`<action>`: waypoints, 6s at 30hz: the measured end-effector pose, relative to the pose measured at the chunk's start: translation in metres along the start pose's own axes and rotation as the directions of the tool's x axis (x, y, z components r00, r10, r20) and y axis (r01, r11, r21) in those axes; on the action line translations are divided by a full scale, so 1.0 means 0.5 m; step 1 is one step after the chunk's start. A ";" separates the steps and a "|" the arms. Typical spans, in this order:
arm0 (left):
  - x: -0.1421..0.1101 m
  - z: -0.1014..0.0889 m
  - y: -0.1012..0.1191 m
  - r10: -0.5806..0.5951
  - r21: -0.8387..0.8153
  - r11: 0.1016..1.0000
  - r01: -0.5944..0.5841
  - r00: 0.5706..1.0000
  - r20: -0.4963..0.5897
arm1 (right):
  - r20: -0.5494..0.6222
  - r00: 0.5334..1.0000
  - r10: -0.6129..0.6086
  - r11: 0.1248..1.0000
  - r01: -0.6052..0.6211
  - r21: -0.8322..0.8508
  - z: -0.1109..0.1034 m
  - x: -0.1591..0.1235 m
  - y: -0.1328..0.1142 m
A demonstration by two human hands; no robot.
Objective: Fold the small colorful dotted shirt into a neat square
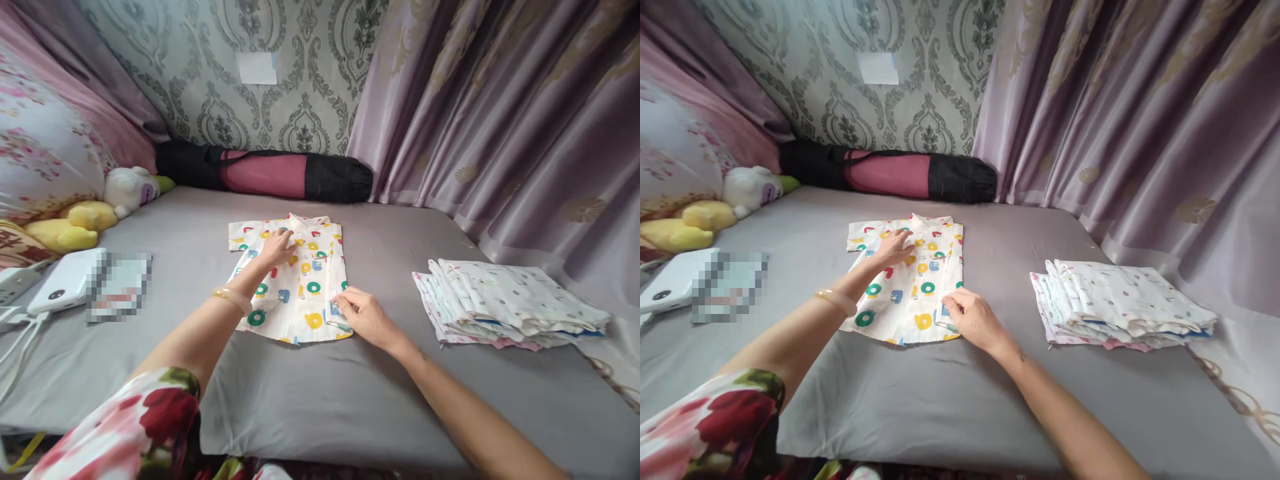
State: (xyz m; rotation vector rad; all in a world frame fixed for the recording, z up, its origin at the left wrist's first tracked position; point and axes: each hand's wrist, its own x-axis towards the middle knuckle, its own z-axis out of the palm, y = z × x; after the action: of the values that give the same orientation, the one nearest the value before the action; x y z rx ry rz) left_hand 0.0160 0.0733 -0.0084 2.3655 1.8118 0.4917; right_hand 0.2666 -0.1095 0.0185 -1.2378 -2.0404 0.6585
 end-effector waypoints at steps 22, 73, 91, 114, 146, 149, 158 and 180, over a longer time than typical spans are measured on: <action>-0.122 -0.002 -0.024 0.029 0.102 0.994 -0.038 0.995 0.092 | 0.096 0.911 0.400 0.720 -0.247 -0.649 0.084 0.407 0.136; -0.126 0.010 -0.026 0.060 0.105 0.993 -0.061 0.998 0.005 | 0.174 0.977 0.124 0.768 0.016 -0.641 0.163 0.484 0.101; -0.130 -0.009 -0.015 0.033 0.139 0.989 -0.041 0.998 0.057 | 0.084 0.970 0.228 0.819 -0.144 -0.555 0.152 0.470 0.103; -0.132 -0.010 -0.016 0.079 0.104 0.992 -0.070 0.993 -0.084 | 0.144 0.956 0.256 0.804 -0.128 -0.581 0.142 0.358 0.080; -0.136 -0.016 -0.009 0.073 0.110 0.992 -0.059 0.990 -0.124 | 0.177 0.955 0.239 0.778 -0.079 -0.623 0.189 0.521 0.121; -0.136 -0.015 -0.009 0.082 0.110 0.992 -0.067 0.987 -0.137 | 0.205 0.930 0.305 0.763 -0.110 -0.637 0.182 0.529 0.100; -0.132 -0.012 -0.010 0.076 0.030 0.997 -0.073 0.992 -0.105 | 0.250 0.959 0.135 0.832 0.028 -0.554 0.279 0.551 -0.122; -0.211 -0.110 -0.059 -0.032 0.027 0.999 0.032 0.999 -0.011 | 0.176 0.887 0.428 0.878 -0.454 0.155 0.268 0.549 -0.137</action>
State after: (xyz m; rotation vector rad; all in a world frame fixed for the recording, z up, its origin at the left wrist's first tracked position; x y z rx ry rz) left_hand -0.0531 -0.0251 0.0154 2.3520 1.8698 0.4801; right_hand 0.0341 0.0970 0.0528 -1.5942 -1.7505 1.1555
